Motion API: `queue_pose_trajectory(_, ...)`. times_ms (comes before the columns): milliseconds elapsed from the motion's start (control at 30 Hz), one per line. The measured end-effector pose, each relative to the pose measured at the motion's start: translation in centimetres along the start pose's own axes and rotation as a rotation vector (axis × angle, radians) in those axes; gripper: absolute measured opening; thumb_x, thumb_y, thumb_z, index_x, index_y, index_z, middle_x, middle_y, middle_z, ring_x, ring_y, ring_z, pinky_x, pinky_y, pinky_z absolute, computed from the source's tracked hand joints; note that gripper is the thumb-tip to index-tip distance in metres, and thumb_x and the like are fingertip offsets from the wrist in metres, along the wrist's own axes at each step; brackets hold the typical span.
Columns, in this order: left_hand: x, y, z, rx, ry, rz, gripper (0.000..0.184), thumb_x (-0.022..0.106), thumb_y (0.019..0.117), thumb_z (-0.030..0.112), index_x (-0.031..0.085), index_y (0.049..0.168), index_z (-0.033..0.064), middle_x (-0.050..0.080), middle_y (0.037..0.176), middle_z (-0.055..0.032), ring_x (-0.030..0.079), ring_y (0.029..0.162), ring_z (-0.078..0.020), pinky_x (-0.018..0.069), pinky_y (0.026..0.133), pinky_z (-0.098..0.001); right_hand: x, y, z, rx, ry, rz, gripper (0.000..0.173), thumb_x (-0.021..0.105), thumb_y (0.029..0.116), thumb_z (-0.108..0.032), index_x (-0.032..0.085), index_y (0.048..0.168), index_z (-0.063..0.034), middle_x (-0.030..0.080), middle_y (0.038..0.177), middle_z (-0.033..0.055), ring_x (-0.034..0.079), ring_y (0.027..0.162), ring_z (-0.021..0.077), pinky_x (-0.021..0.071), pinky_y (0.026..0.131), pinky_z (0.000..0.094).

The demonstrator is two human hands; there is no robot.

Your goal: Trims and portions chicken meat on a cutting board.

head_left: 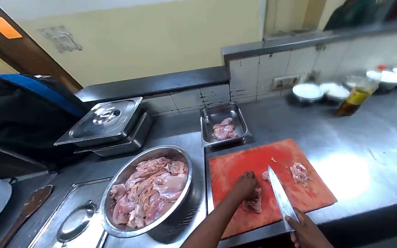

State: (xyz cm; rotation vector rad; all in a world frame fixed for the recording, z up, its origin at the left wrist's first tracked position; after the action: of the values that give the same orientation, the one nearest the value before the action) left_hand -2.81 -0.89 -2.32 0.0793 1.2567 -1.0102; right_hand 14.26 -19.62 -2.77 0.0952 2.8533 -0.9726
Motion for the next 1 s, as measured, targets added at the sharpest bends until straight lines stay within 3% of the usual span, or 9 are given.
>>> queue_pose_trajectory(233,-0.4,-1.7,0.6,0.095,-0.098,-0.041,0.04,0.066,0.0969,0.016,0.056,0.131,-0.0032,0.065,0.123,-0.0262,0.063,0.119,-0.0427,0.0486,0.101,-0.0619,-1.0,-0.5,2.0,0.016,0.026,0.045,0.03,0.052,0.1081,-0.02,0.048,0.134,-0.0052,0.062,0.08,0.0093,0.062,0.056,0.017,0.0572,0.054,0.0335)
queue_pose_trajectory(367,-0.6,-3.0,0.8,0.128,-0.126,0.01,0.053,0.068,0.0985,0.02,0.051,0.145,0.0021,0.058,0.14,-0.0231,0.055,0.133,-0.0387,0.0428,0.113,-0.0548,-1.0,-0.5,1.5,0.011,0.046,0.046,0.029,0.053,0.1078,-0.019,0.049,0.133,-0.0046,0.063,0.081,0.0092,0.062,0.055,0.0166,0.0569,0.054,0.0326)
queue_pose_trajectory(467,2.3,-4.3,0.8,0.079,-0.014,-0.019,0.06,0.08,0.0893,0.031,0.058,0.134,-0.0031,0.053,0.138,-0.027,0.05,0.133,-0.0456,0.0473,0.107,-0.0572,-0.7,-0.1,1.3,0.004,0.052,0.035,0.026,0.052,0.1079,-0.018,0.05,0.13,-0.0048,0.063,0.079,0.0087,0.062,0.055,0.0161,0.0569,0.054,0.0322)
queue_pose_trajectory(567,3.9,-5.7,1.1,0.076,-0.057,-0.001,0.041,0.072,0.0932,0.014,0.061,0.128,-0.0056,0.051,0.141,-0.0273,0.049,0.133,-0.046,0.046,0.109,-0.0538,-0.5,0.1,1.3,0.017,0.04,0.018,0.029,0.052,0.1079,-0.018,0.048,0.134,-0.0049,0.063,0.08,0.009,0.062,0.055,0.0164,0.0571,0.055,0.0324)
queue_pose_trajectory(667,2.9,-7.4,1.3,0.154,-0.071,0.031,0.03,0.064,0.096,0.007,0.06,0.124,-0.0038,0.062,0.123,-0.0261,0.058,0.122,-0.0441,0.0493,0.103,-0.0534,-0.5,0.1,1.4,0.016,0.042,0.013,0.029,0.053,0.1075,-0.019,0.048,0.133,-0.0053,0.062,0.079,0.0085,0.062,0.055,0.0164,0.0571,0.055,0.0322)
queue_pose_trajectory(733,-1.1,-10.0,2.0,0.253,-0.103,0.303,0.022,0.064,0.0957,0.006,0.066,0.117,-0.0014,0.069,0.112,-0.0214,0.065,0.111,-0.0399,0.0533,0.097,-0.0522,-0.9,0.2,1.4,0.001,0.048,0.021,0.028,0.053,0.1071,-0.018,0.048,0.131,-0.0047,0.062,0.079,0.0082,0.062,0.056,0.0163,0.0573,0.055,0.0325)
queue_pose_trajectory(833,-10.3,-15.9,3.4,0.397,0.024,1.075,0.02,0.064,0.0926,0.007,0.076,0.109,0.0104,0.075,0.107,-0.004,0.071,0.101,-0.0191,0.0597,0.089,-0.0364,-1.3,0.1,1.5,-0.01,0.037,0.042,0.029,0.053,0.107,-0.018,0.048,0.132,-0.0038,0.063,0.079,0.0076,0.062,0.056,0.0158,0.057,0.055,0.033)
queue_pose_trajectory(933,-17.9,-19.9,3.3,0.467,0.113,1.783,0.016,0.061,0.1021,0.013,0.073,0.111,0.0091,0.072,0.116,-0.0054,0.066,0.114,-0.0157,0.0542,0.1,-0.0337,-1.4,0.0,1.5,-0.031,0.035,0.046,0.032,0.053,0.1064,-0.019,0.048,0.133,-0.0028,0.063,0.082,0.0078,0.062,0.058,0.0156,0.0573,0.057,0.0338)
queue_pose_trajectory(1000,-20.7,-17.7,1.0,0.393,0.183,1.978,0.018,0.058,0.1045,0.013,0.066,0.12,0.0072,0.063,0.133,-0.0095,0.058,0.127,-0.0176,0.0488,0.106,-0.033,-1.3,-0.1,1.3,-0.034,0.044,0.036,0.033,0.053,0.1067,-0.019,0.047,0.135,-0.0026,0.063,0.083,0.0082,0.062,0.058,0.0158,0.0573,0.057,0.0339)
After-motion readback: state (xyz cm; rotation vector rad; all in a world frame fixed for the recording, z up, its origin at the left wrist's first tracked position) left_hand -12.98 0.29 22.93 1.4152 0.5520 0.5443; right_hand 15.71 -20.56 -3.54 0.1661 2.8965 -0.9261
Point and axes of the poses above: each hand's wrist, its own y-axis towards the middle knuckle, its own x-axis out of the palm, z = x × y, the point moved 2 cm from there along y, towards the middle knuckle
